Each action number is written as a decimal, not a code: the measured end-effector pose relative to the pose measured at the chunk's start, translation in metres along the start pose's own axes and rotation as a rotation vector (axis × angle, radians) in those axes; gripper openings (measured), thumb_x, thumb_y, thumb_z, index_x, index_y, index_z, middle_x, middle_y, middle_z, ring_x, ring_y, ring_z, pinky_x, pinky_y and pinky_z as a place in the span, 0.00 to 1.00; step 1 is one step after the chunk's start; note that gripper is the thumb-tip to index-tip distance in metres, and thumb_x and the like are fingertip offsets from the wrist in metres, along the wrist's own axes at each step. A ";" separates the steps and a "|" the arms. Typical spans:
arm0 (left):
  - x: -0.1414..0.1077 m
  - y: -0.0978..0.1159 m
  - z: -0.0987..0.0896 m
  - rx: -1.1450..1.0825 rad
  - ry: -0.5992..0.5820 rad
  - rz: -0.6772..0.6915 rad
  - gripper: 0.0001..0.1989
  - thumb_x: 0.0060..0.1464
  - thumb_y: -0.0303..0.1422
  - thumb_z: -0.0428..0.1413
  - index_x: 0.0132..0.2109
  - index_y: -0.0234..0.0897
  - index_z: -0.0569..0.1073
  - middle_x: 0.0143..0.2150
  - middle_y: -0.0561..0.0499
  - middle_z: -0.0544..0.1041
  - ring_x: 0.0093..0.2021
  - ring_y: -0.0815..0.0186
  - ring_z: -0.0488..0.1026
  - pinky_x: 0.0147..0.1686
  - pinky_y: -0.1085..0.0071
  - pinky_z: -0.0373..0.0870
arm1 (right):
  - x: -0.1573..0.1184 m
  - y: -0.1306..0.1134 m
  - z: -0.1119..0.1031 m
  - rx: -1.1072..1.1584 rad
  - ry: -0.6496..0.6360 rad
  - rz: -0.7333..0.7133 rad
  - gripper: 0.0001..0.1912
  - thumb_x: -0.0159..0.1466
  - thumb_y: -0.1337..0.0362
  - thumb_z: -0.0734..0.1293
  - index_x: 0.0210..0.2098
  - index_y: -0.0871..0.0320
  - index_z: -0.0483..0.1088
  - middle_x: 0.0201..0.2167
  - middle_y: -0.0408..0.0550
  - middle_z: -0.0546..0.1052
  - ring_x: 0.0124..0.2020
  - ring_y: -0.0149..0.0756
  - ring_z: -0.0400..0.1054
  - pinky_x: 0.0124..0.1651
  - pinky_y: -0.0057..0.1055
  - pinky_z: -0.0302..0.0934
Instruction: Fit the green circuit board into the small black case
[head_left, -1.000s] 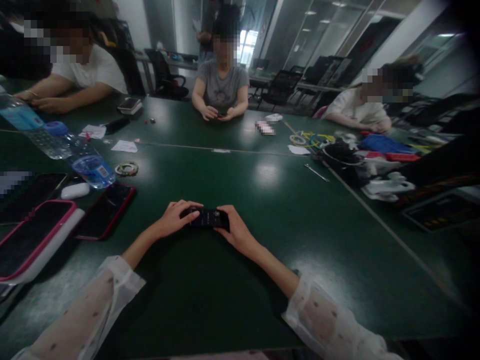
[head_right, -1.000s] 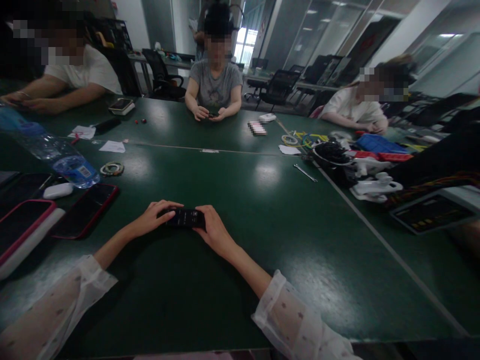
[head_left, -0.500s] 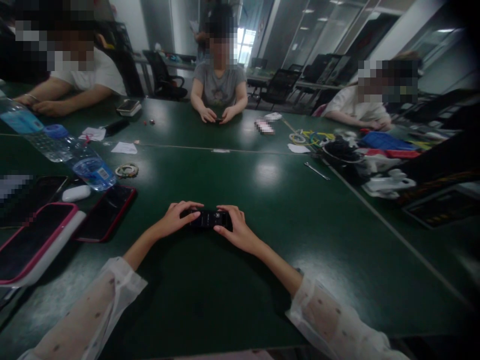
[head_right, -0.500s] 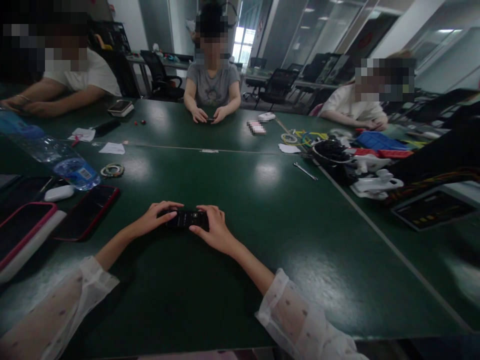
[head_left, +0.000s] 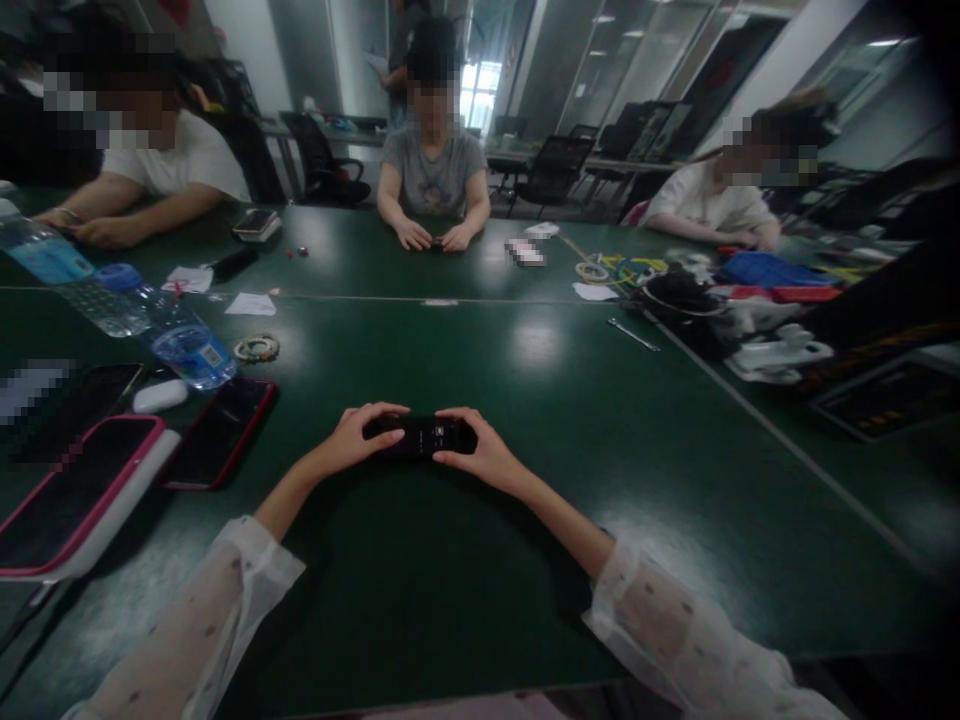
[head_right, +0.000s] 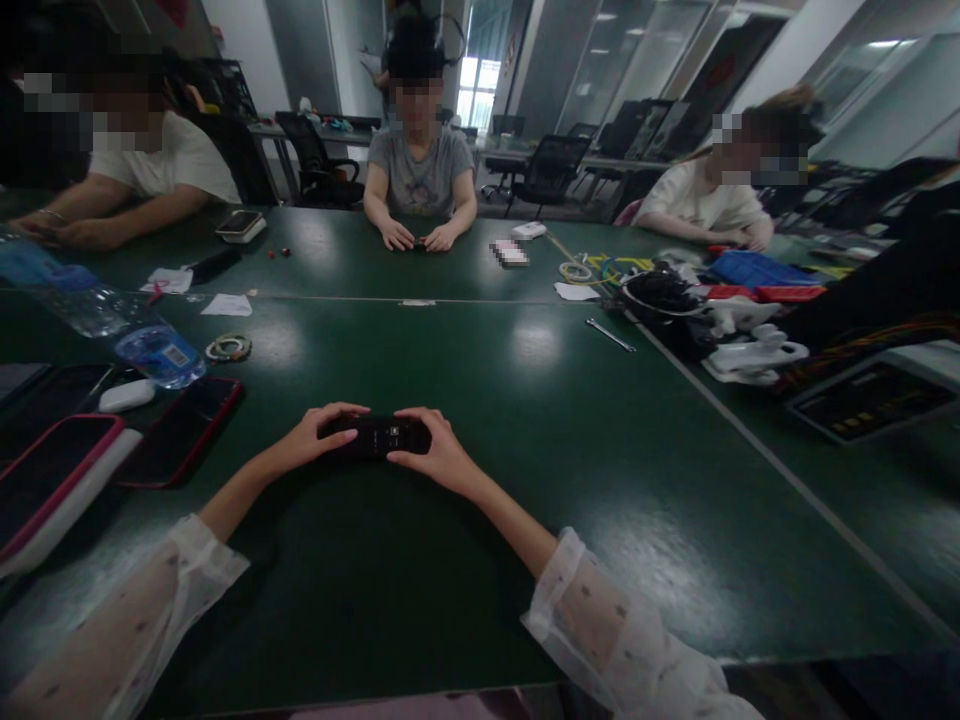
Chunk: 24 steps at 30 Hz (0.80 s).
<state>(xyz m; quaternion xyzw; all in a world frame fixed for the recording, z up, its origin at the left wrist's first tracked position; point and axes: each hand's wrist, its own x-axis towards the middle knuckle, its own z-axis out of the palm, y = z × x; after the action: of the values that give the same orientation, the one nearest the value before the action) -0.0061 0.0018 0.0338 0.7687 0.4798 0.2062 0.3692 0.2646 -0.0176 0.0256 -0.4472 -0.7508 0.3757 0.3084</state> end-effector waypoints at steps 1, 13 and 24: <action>0.000 0.001 0.000 0.010 -0.006 -0.008 0.24 0.60 0.51 0.52 0.59 0.49 0.69 0.59 0.49 0.72 0.60 0.52 0.65 0.62 0.47 0.55 | 0.000 0.001 0.000 0.018 -0.005 0.006 0.30 0.56 0.53 0.74 0.56 0.49 0.65 0.53 0.48 0.69 0.55 0.43 0.65 0.56 0.47 0.62; -0.003 -0.004 -0.002 0.045 -0.028 0.011 0.25 0.60 0.53 0.51 0.60 0.51 0.68 0.61 0.47 0.70 0.61 0.49 0.62 0.60 0.45 0.55 | 0.001 0.003 0.001 0.035 0.002 0.025 0.30 0.57 0.54 0.74 0.56 0.50 0.65 0.52 0.49 0.70 0.53 0.42 0.66 0.56 0.48 0.64; 0.000 -0.007 0.003 0.102 0.054 0.113 0.28 0.51 0.50 0.62 0.56 0.46 0.68 0.57 0.47 0.71 0.58 0.53 0.67 0.59 0.51 0.57 | 0.001 0.003 0.005 -0.077 0.047 -0.019 0.24 0.62 0.50 0.69 0.53 0.53 0.67 0.51 0.53 0.69 0.58 0.46 0.61 0.60 0.51 0.60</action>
<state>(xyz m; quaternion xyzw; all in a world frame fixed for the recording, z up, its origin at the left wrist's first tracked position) -0.0084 0.0023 0.0264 0.8065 0.4555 0.2227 0.3043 0.2614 -0.0174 0.0205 -0.4601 -0.7616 0.3331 0.3122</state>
